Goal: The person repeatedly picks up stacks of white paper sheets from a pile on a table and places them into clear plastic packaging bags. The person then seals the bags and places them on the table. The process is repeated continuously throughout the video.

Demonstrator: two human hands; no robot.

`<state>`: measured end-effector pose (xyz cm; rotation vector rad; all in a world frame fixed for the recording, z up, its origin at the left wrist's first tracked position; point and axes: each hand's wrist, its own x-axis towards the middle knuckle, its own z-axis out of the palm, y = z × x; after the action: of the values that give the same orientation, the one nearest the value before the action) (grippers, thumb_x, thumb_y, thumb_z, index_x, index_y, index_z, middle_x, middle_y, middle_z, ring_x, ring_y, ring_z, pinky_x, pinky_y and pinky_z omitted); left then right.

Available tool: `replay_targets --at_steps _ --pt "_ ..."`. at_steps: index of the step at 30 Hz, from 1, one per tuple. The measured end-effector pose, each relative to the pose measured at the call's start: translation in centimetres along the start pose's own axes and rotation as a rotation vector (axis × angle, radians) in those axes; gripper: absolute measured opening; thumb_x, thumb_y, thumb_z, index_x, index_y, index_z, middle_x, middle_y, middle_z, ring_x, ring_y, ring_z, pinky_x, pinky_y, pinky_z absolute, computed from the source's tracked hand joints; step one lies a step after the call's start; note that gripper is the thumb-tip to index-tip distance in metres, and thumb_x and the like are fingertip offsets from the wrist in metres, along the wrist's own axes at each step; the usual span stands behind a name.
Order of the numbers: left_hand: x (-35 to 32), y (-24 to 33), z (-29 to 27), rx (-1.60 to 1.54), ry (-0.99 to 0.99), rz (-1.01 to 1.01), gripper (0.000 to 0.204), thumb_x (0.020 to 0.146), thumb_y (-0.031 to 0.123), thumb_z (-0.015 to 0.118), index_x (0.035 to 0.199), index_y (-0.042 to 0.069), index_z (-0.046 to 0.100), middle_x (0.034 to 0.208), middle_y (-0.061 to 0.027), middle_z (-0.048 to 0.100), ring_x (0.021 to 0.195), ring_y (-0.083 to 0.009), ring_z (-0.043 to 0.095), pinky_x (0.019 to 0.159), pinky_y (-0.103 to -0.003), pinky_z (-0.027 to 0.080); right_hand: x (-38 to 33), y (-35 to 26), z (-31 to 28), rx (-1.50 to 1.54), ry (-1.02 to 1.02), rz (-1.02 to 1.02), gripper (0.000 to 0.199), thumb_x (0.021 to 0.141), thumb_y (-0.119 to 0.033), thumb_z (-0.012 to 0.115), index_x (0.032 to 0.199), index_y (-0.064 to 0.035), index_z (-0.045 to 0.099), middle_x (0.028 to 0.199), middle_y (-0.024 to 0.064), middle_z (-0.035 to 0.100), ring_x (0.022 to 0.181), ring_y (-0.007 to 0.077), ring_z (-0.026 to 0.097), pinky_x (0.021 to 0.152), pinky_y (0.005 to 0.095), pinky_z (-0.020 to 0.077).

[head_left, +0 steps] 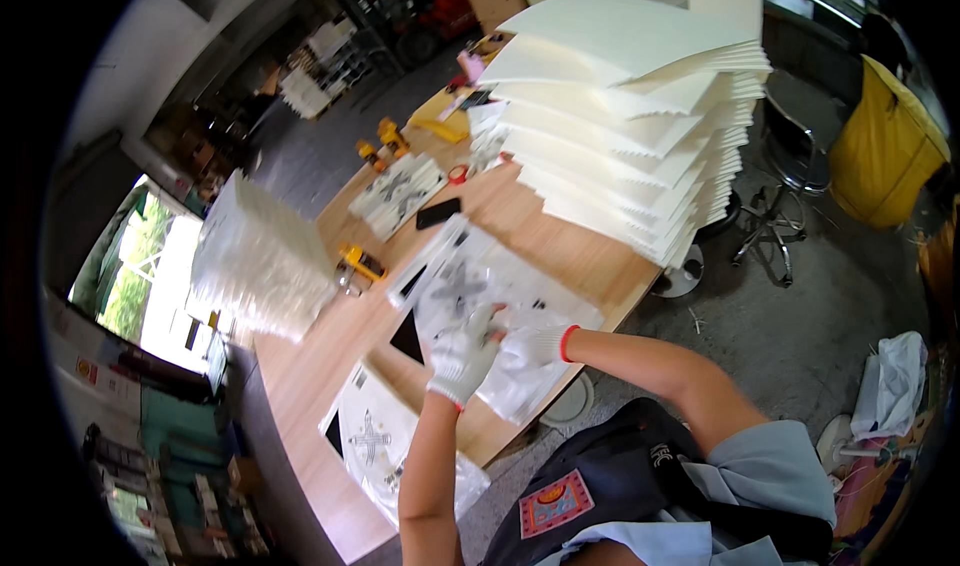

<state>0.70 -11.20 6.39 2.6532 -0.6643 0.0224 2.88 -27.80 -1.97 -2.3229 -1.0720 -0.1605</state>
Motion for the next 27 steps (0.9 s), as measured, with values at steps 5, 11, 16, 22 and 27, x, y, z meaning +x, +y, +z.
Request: replay_targets --at_steps 5,11,16,22,27 --pt "-0.1 4.3 -4.3 0.399 0.222 0.047 0.050 0.075 0.026 0.071 0.119 0.010 0.054 0.105 -0.0125 0.058 0.096 -0.0313 0.056 0.085 -0.041 0.044 -3.4 -3.9 -19.2 0.216 -0.036 -0.169 0.030 0.086 -0.025 0.055 0.107 -0.0048 0.062 0.098 0.0170 0.063 0.094 0.0298 0.061 0.082 0.0411 0.0473" --pt "2.3 7.0 -8.4 0.281 0.400 0.200 0.053 0.069 0.021 0.074 0.117 0.009 0.055 0.110 -0.0106 0.057 0.102 -0.0318 0.052 0.088 -0.041 0.043 -4.7 -0.3 -34.7 -0.796 0.488 -0.084 0.022 0.085 -0.021 0.054 0.102 -0.0106 0.064 0.098 0.0055 0.065 0.095 0.0256 0.059 0.085 0.0378 0.0455" --pt "5.0 8.3 -7.5 0.103 0.362 0.263 0.045 0.073 0.024 0.073 0.112 0.009 0.057 0.113 -0.0104 0.057 0.108 -0.0305 0.052 0.090 -0.040 0.043 -4.3 3.3 -38.0 -0.742 0.363 0.087 0.023 0.086 -0.026 0.052 0.102 -0.0140 0.064 0.097 0.0061 0.064 0.094 0.0258 0.058 0.082 0.0377 0.0458" --pt "6.6 10.6 -8.0 -0.064 0.255 0.230 0.038 0.082 0.025 0.065 0.113 0.005 0.055 0.113 -0.0120 0.059 0.107 -0.0306 0.054 0.091 -0.037 0.043 -3.3 5.0 -38.6 -0.806 0.357 0.077 0.022 0.089 -0.029 0.049 0.102 -0.0149 0.060 0.094 0.0077 0.064 0.091 0.0270 0.059 0.077 0.0392 0.0471" --pt "11.7 13.3 -7.9 -1.027 0.004 0.206 0.046 0.092 0.036 0.053 0.120 0.000 0.049 0.113 -0.0154 0.060 0.096 -0.0257 0.058 0.085 -0.035 0.046 -1.0 5.0 -41.3 -0.697 0.634 0.181 0.021 0.092 -0.028 0.046 0.100 -0.0121 0.057 0.093 0.0102 0.063 0.088 0.0297 0.059 0.075 0.0394 0.0474"
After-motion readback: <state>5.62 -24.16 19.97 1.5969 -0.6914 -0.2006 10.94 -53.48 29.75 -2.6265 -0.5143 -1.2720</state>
